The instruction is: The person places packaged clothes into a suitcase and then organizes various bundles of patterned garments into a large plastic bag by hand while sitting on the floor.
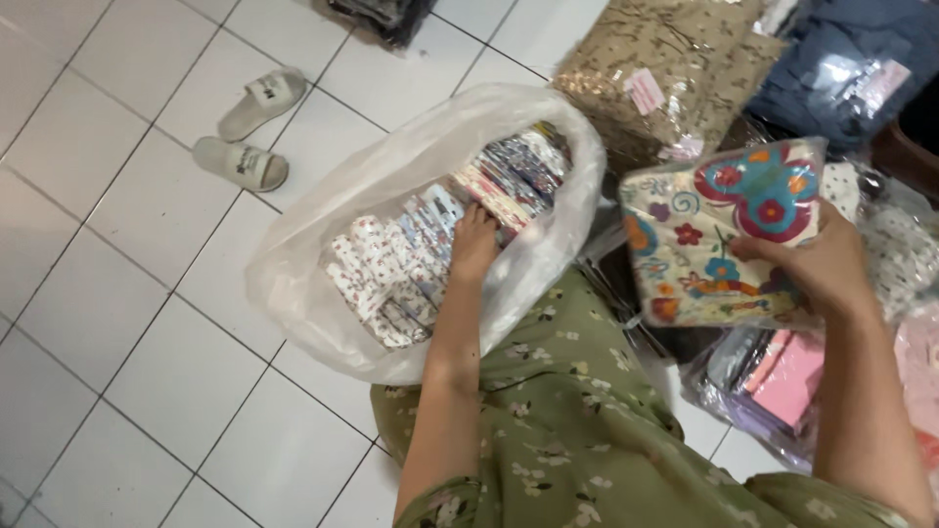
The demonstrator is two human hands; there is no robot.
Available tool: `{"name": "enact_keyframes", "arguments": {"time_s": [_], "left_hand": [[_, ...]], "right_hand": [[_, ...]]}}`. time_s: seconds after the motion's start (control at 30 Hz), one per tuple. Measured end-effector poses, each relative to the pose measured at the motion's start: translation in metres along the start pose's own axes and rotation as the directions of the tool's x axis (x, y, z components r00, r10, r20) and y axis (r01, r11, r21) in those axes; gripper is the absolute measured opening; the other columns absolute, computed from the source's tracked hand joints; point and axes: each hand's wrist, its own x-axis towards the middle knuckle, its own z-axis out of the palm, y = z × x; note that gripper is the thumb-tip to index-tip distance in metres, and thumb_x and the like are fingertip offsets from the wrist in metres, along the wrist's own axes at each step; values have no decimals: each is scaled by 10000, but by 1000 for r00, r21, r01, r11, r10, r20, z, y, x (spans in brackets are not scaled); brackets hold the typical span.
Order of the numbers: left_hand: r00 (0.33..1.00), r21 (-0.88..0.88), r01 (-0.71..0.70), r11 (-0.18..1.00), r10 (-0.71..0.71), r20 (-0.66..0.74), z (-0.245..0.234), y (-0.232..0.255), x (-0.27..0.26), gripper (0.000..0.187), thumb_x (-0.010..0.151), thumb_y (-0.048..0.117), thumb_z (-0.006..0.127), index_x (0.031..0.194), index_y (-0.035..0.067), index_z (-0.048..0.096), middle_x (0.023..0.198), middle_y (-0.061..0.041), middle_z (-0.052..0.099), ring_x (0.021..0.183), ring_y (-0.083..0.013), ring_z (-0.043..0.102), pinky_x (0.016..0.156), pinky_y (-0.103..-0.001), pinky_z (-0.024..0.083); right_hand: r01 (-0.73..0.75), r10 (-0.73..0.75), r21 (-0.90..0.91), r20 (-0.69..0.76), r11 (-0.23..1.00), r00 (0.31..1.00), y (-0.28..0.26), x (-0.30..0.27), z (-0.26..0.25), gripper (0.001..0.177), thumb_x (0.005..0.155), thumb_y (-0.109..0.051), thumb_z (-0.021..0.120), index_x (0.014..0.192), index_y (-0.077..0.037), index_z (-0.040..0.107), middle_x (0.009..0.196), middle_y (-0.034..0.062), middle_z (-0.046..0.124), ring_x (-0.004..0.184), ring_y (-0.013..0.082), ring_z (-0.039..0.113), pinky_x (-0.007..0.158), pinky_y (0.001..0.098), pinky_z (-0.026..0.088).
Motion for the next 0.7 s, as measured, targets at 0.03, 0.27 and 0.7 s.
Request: {"name": "enact_keyframes", "arguments": {"time_s": [0.03,0.27,0.7], "left_hand": [[1000,0,-8,1000,8,4,0,-2,1,366,858,88,720,1207,79,828,1477,-143,682,1556,-382,495,1172,-543,453],[951,217,9,976,-76,301,3,-9,12,360,940,270,697,1248,114,798,1404,-121,738,1478,-364,553,1199,-507,455],[986,89,-111,990,98,135,-49,-51,-35,338,905,441,769,1065,167,888,1274,-19,796,1395,-278,632,1172,-446,478]], "right_hand": [[45,-57,107,114,993,992,-19,7,9,728,756,-171,994,1419,-21,732,1301,112,830,1112,231,783,988,429,627],[-359,-111,380,802,852,587,-76,139,211,852,772,-137,970,1546,-39,628,1323,130,803,1117,211,809,952,399,682],[285,-205,-99,480,953,853,-34,207,341,1167,709,-309,1067,1663,-16,463,1578,219,675,1424,334,675,1200,456,560]]}}
